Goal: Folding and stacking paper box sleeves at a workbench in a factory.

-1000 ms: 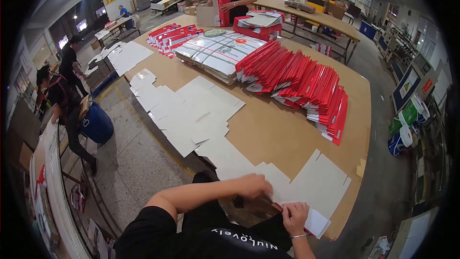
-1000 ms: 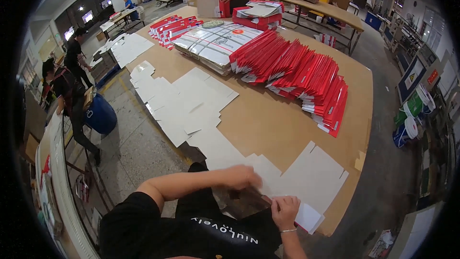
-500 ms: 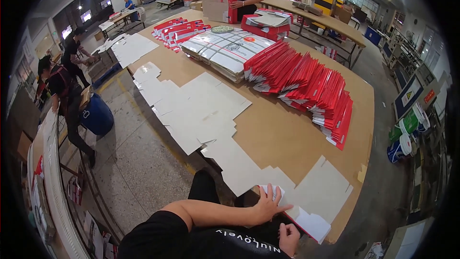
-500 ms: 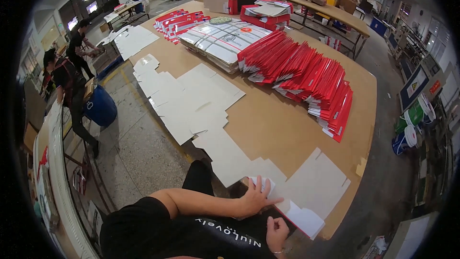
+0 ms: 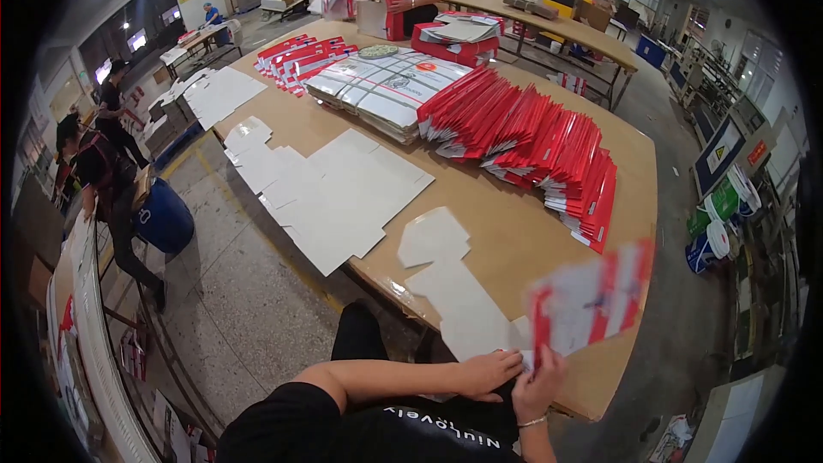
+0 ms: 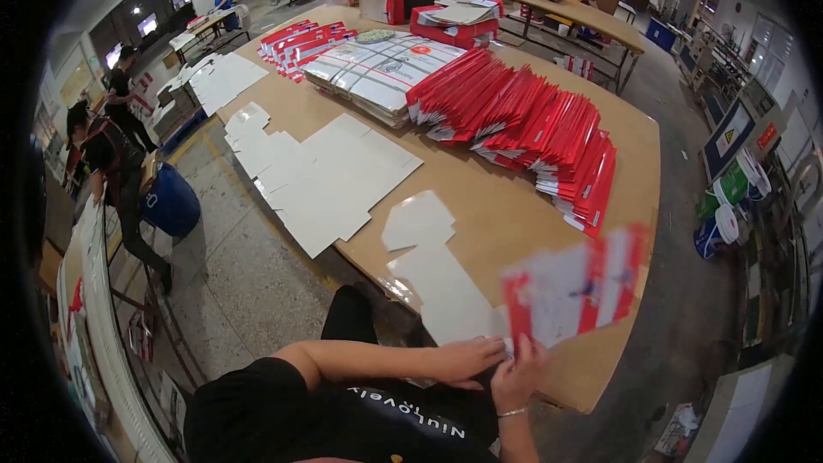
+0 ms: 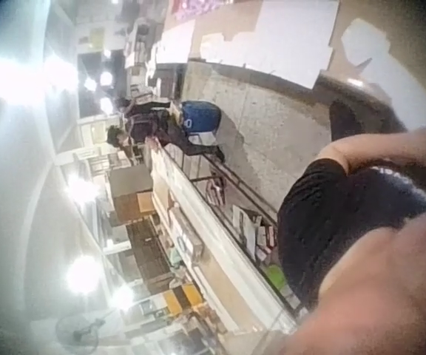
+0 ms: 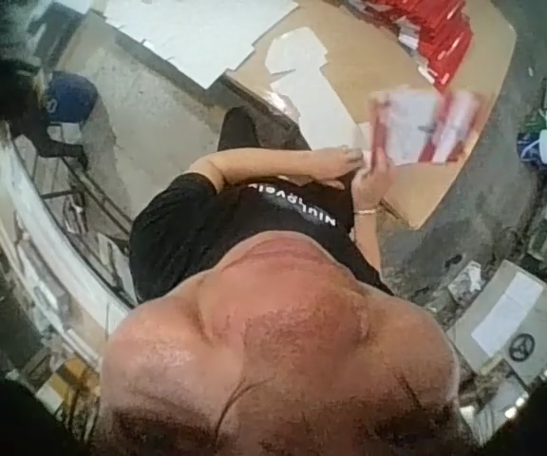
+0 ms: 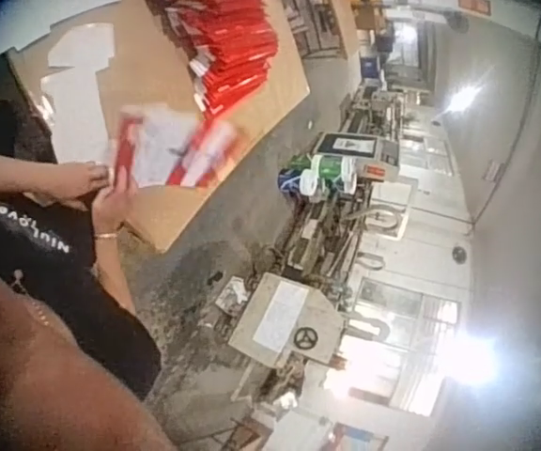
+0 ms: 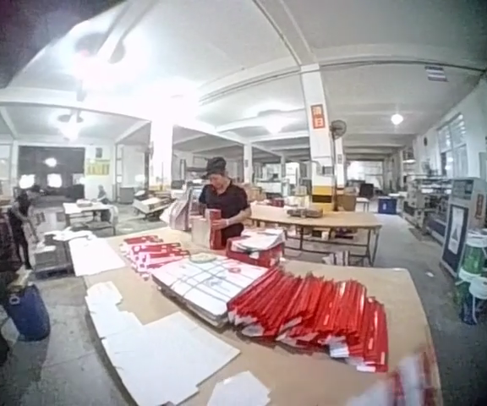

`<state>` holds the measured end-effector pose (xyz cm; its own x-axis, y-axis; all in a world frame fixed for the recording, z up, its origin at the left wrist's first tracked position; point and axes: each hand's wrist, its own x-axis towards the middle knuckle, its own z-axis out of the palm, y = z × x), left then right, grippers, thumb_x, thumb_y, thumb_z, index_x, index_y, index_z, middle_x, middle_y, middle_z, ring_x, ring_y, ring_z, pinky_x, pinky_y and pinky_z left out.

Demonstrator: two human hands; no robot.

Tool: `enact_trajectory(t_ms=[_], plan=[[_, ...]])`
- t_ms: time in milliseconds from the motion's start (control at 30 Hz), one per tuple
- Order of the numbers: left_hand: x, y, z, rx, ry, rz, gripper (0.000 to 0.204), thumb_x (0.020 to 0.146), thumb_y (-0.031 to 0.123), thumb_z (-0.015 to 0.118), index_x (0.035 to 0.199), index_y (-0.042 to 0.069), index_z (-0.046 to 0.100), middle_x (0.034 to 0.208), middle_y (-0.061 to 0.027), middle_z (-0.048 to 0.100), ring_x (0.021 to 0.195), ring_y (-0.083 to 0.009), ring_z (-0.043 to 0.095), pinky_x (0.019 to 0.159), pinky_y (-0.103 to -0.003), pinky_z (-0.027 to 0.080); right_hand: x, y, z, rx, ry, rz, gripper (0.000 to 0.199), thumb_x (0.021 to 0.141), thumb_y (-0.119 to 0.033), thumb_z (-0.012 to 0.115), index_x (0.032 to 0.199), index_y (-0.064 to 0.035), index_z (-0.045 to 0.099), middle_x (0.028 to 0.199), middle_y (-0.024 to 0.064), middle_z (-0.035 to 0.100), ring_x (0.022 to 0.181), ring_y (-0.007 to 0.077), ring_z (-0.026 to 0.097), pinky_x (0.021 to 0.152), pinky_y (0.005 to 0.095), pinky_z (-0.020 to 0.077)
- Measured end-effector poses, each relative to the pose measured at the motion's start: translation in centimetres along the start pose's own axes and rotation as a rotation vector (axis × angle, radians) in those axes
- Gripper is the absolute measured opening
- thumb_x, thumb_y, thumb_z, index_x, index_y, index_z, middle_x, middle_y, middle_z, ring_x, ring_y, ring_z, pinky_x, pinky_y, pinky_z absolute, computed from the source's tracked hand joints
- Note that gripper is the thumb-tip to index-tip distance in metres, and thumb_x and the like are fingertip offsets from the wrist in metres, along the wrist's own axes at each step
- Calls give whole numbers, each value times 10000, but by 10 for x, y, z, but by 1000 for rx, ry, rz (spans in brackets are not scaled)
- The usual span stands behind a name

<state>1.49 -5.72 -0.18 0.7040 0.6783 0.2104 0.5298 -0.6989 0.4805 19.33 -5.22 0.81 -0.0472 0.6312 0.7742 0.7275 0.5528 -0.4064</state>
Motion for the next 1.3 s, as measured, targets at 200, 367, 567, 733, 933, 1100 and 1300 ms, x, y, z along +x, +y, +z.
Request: enact_trajectory(t_ms=[200, 367, 567, 733, 933, 1100, 1300], plan=[[-61, -21, -87, 379, -324, -638, 653, 743, 544, 765, 1125, 25, 659, 1166, -169, 643, 1171, -344, 565, 1032, -489, 411, 55, -9, 14, -188, -1259, 35, 498, 837, -238, 669, 1319, -145, 580, 1217, 165, 543, 1131, 415, 501, 962, 547, 420], [-105, -61, -75, 620, 45, -455, 1045, 637, 583, 809, 1430, 21, 427, 1424, -267, 435, 1297, -409, 458, 1139, -527, 291, 37, -8, 57, -124, -910, -245, 554, 892, -396, 633, 1398, -193, 536, 1459, 143, 448, 1383, 436, 329, 1095, 671, 237], [-98, -81, -96, 636, -14, -156, 526, 873, 183, 587, 1376, 60, 493, 1357, -169, 521, 1202, -349, 553, 976, -418, 483, -3, 13, 49, -61, -923, -174, 543, 913, -408, 603, 1429, -255, 531, 1556, 154, 363, 1449, 429, 257, 1131, 689, 147], [-59, -91, -111, 238, -452, -211, 339, 841, 168, 622, 1175, 114, 599, 1042, -91, 608, 911, -293, 659, 739, -425, 539, 24, 22, 19, -87, -849, -93, 512, 903, -376, 616, 1406, -301, 558, 1554, 148, 363, 1453, 431, 253, 1130, 692, 129], [-68, -100, -65, 468, -111, -52, 302, 835, 197, 636, 1104, 70, 588, 1008, -66, 575, 917, -254, 631, 785, -381, 526, 5, 24, 18, -160, -958, -286, 532, 900, -352, 629, 1422, -364, 522, 1554, 122, 366, 1440, 439, 269, 1122, 704, 150], [-36, -76, -104, 286, -373, -227, 183, 799, 219, 655, 895, 68, 691, 838, -132, 676, 818, -318, 693, 679, -427, 546, -2, 47, 4, -77, -636, -322, 490, 908, -270, 614, 1396, -248, 566, 1538, 226, 351, 1434, 459, 298, 1141, 675, 192], [1, -164, -65, -14, -622, -216, 418, 785, 475, 682, 984, 113, 746, 935, -139, 731, 850, -352, 693, 735, -510, 519, 28, 50, 14, 165, -828, -450, 447, 915, -246, 604, 1359, -197, 592, 1509, 203, 409, 1427, 422, 339, 1160, 596, 253]])
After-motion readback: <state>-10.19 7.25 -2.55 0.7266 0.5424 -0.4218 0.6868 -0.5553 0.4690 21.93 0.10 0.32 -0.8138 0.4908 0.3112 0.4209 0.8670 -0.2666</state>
